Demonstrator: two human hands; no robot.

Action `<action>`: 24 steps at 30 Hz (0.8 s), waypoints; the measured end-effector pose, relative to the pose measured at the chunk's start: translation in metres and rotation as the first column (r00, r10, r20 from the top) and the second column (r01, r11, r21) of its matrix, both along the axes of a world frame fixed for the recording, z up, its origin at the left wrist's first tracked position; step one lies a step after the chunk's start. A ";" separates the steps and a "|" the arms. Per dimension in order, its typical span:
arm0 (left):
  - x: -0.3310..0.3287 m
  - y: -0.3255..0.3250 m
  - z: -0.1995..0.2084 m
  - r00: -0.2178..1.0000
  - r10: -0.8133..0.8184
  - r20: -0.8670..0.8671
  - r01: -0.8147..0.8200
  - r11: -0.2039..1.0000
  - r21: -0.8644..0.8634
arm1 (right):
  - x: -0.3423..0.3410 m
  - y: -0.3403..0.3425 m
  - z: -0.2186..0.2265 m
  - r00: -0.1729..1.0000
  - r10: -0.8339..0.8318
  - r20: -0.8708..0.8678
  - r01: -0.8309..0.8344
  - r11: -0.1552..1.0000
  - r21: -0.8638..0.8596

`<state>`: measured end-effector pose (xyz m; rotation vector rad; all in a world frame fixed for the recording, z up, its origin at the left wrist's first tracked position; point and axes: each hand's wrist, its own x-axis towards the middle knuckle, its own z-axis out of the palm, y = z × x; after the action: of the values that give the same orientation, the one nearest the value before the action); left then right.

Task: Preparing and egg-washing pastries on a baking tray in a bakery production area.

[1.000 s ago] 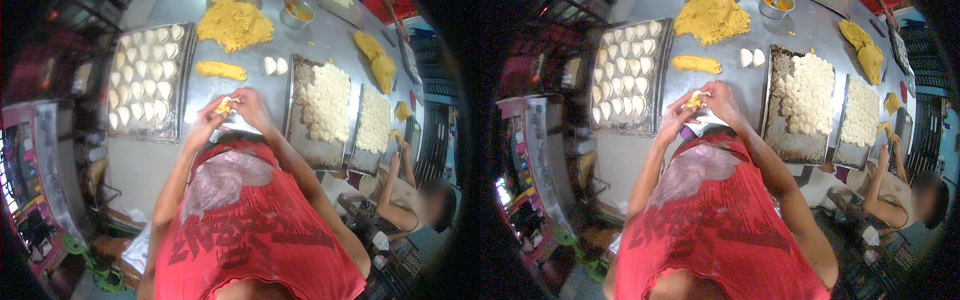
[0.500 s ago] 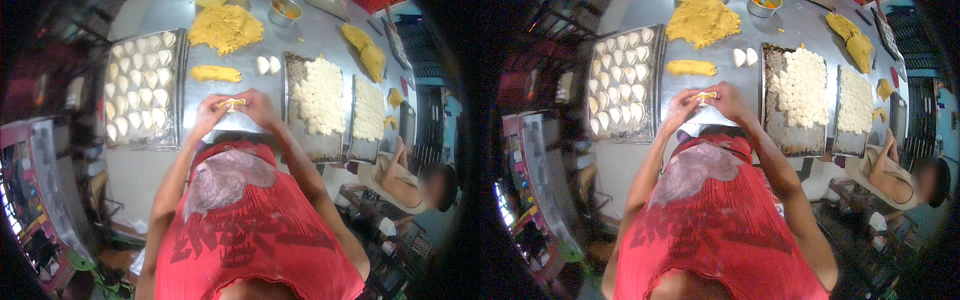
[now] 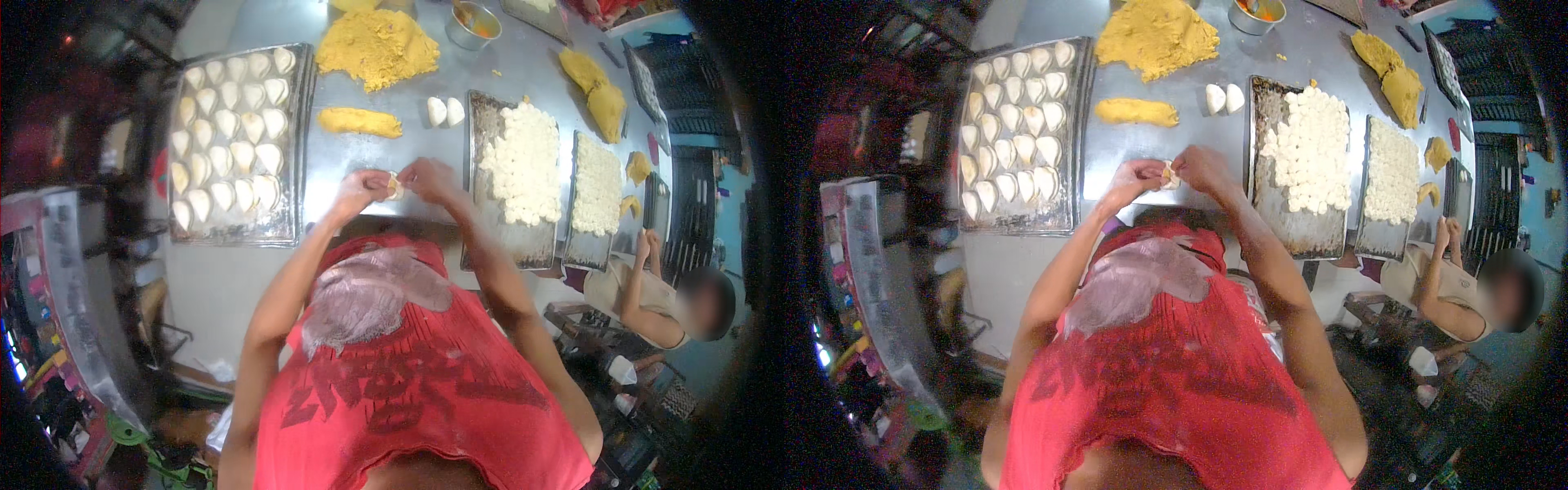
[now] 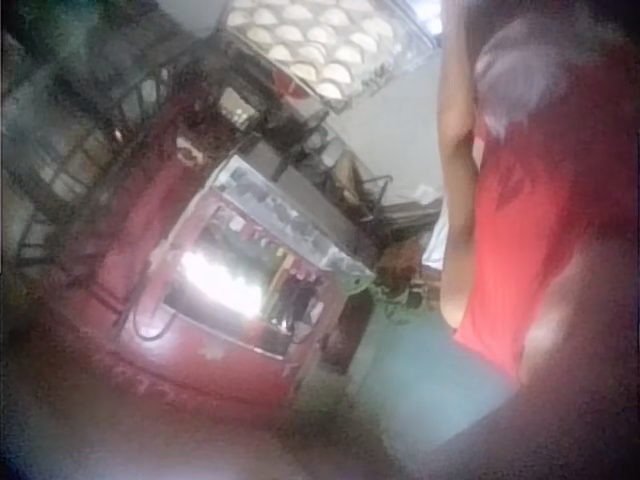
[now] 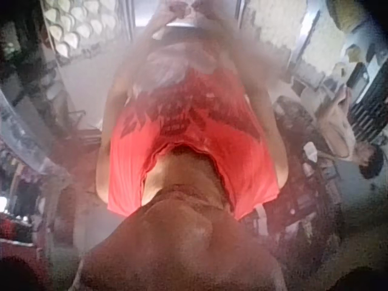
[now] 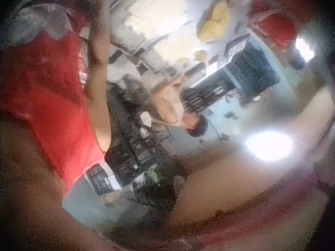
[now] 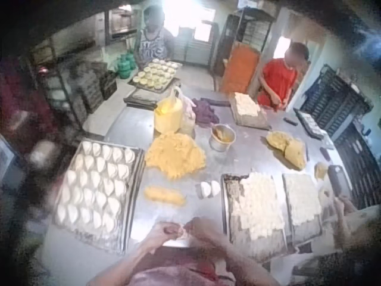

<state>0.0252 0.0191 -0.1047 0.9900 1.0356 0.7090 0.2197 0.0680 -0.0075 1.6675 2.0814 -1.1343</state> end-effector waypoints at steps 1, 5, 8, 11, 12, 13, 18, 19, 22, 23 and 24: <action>-0.002 0.000 0.008 1.000 -0.012 0.004 0.012 1.000 0.003 | -0.005 0.004 0.001 1.000 -0.012 0.004 0.012 1.000 0.003; -0.027 -0.014 0.028 0.978 0.200 -0.067 -0.200 0.980 0.006 | -0.059 0.009 -0.011 0.863 -0.116 -0.492 0.451 0.615 0.647; -0.038 -0.026 0.004 0.956 0.246 -0.160 -0.249 0.969 0.004 | -0.069 -0.002 -0.079 0.982 0.163 -0.095 -0.006 0.527 0.850; -0.029 -0.017 -0.008 0.930 0.121 -0.347 -0.053 0.978 0.200 | -0.075 0.021 -0.080 0.986 0.070 -0.152 0.035 0.801 0.598; -0.020 -0.022 -0.009 0.860 0.263 -0.437 0.003 0.854 0.521 | -0.073 0.019 -0.082 0.987 0.068 -0.148 0.035 0.797 0.603; -0.010 -0.010 -0.001 0.868 0.257 -0.425 0.008 0.849 0.529 | -0.061 0.017 -0.094 0.911 -0.202 -0.360 0.372 0.780 0.503; -0.014 -0.015 0.015 0.731 0.233 -0.641 0.354 0.674 0.648 | -0.007 -0.055 -0.070 0.970 0.055 -0.239 0.122 0.737 0.665; -0.017 -0.021 0.019 0.824 0.108 -0.556 0.351 0.673 0.651 | 0.004 -0.085 -0.065 0.976 0.113 -0.184 0.053 0.699 0.713; -0.031 -0.039 0.024 0.779 0.005 -0.628 0.569 0.415 0.710 | 0.011 -0.115 -0.045 0.979 0.077 -0.190 0.079 0.716 0.694; -0.028 -0.040 0.020 0.779 -0.005 -0.628 0.573 0.414 0.707 | 0.008 -0.118 -0.038 0.969 -0.012 -0.249 0.171 0.758 0.629; -0.020 -0.039 0.017 0.813 0.091 -0.576 0.460 0.507 0.729 | 0.001 -0.115 -0.037 0.968 -0.023 -0.249 0.178 0.761 0.624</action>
<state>0.0049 -0.0203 -0.0876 2.2852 1.0169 0.7594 0.2202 -0.0473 -0.0442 2.0281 2.7865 -0.6784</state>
